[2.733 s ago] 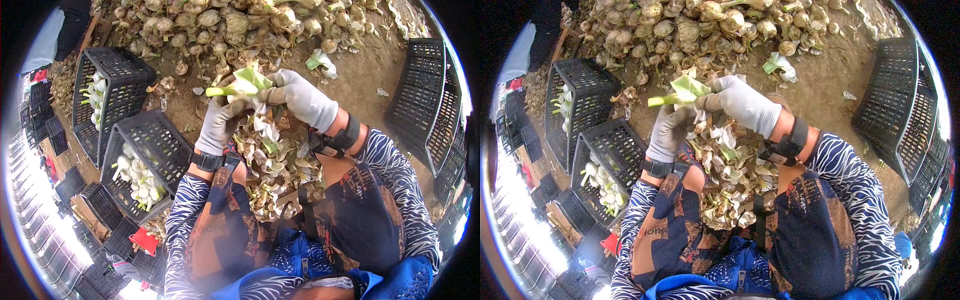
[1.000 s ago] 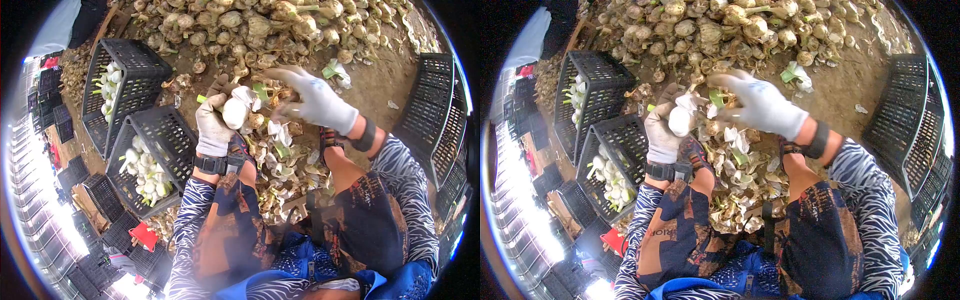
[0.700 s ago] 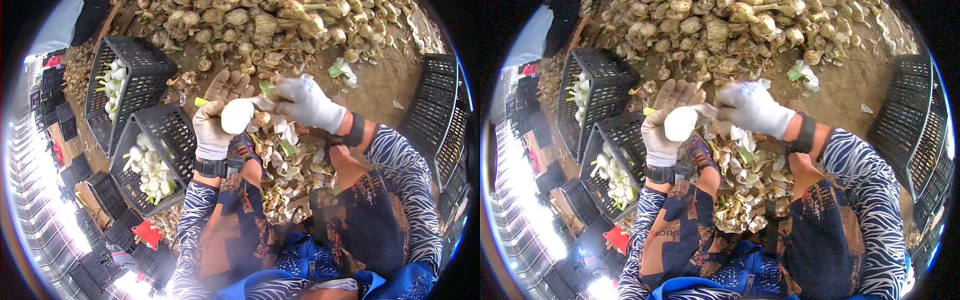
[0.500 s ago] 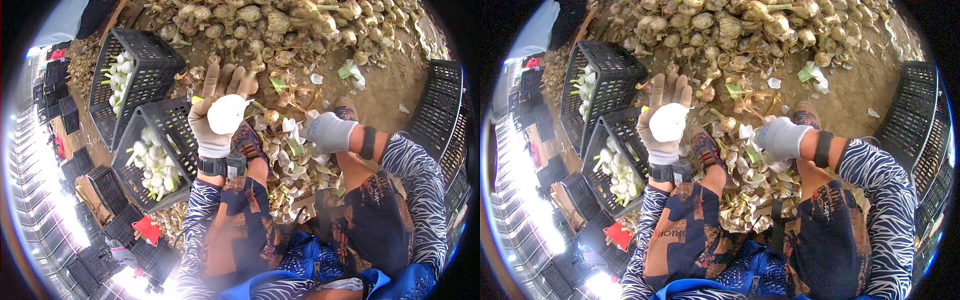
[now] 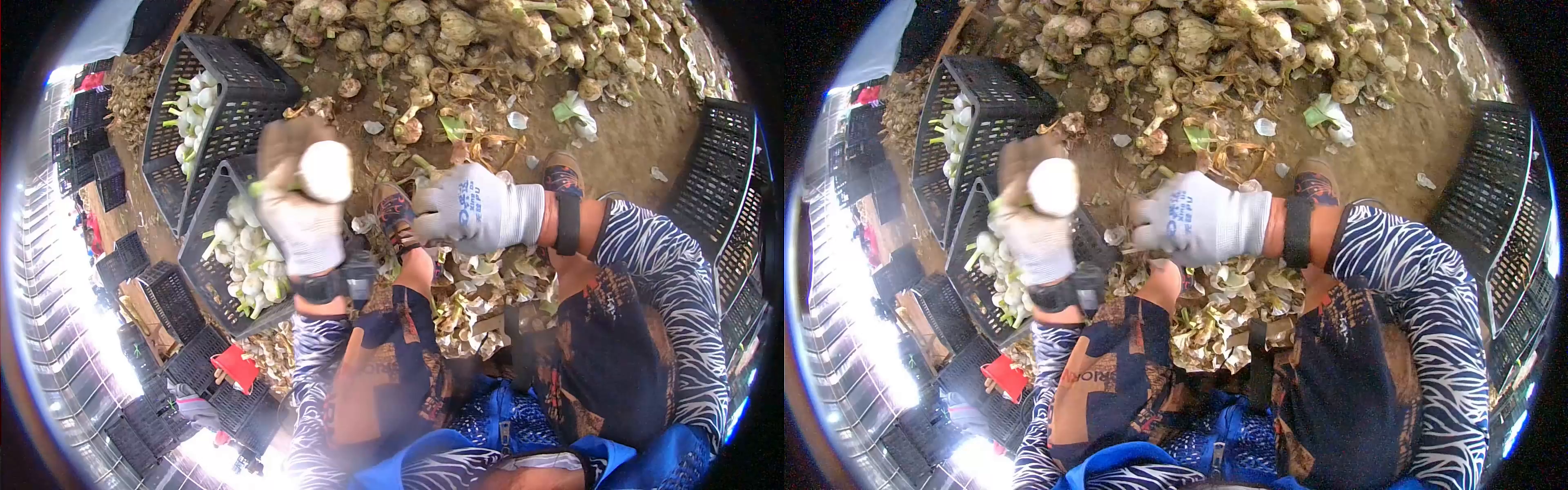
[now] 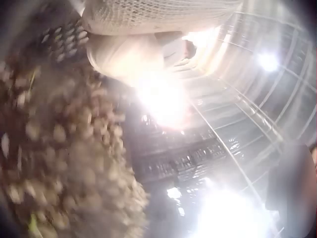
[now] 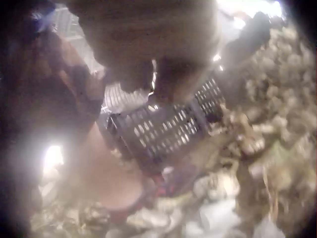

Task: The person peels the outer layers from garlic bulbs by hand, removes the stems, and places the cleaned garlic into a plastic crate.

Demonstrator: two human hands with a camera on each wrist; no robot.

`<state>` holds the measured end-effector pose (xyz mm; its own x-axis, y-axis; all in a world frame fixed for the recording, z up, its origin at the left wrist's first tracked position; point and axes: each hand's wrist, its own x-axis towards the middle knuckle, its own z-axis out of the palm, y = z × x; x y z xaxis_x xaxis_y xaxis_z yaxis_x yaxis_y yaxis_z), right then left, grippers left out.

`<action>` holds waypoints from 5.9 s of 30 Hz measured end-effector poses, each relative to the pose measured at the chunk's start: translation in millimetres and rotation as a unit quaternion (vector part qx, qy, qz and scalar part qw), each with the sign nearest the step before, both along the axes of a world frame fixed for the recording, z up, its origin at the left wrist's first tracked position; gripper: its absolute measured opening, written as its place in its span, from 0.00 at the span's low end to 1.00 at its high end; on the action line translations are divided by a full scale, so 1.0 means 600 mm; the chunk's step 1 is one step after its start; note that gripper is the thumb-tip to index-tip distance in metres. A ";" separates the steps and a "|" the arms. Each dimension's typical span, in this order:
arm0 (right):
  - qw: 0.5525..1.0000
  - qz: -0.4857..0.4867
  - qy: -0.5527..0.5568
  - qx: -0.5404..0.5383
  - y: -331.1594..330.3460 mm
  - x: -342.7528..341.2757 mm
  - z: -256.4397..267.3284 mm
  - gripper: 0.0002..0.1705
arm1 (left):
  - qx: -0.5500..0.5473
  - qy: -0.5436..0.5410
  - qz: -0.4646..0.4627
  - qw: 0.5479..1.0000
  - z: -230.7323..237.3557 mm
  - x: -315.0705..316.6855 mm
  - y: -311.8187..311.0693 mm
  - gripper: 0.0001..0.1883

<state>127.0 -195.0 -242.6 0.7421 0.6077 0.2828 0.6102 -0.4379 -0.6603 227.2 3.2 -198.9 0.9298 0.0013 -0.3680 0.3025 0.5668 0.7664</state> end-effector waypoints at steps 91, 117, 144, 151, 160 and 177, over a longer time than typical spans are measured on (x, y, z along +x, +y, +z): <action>0.613 -0.191 0.510 0.573 -0.132 -0.043 -0.019 0.08 | -0.166 0.156 -0.375 0.898 -0.134 -0.065 -0.154 0.25; 0.457 -0.469 0.486 0.579 -0.179 -0.022 -0.003 0.04 | -0.027 0.038 -0.454 0.890 -0.074 -0.057 -0.133 0.35; 0.973 -0.146 0.148 0.103 -0.021 -0.026 -0.035 0.06 | -0.337 0.182 -0.256 0.888 -0.070 -0.035 -0.115 0.21; 0.913 0.102 0.345 -0.191 -0.049 -0.082 0.000 0.22 | 0.339 0.004 -0.125 0.933 -0.204 0.046 0.007 0.19; 0.920 -0.193 0.339 -0.038 -0.097 -0.066 -0.048 0.18 | 0.687 -0.183 -0.319 0.627 -0.304 -0.006 -0.068 0.30; 0.716 -0.372 0.423 0.412 -0.105 -0.026 -0.063 0.20 | 0.199 -0.083 -0.435 0.874 -0.120 -0.095 -0.156 0.29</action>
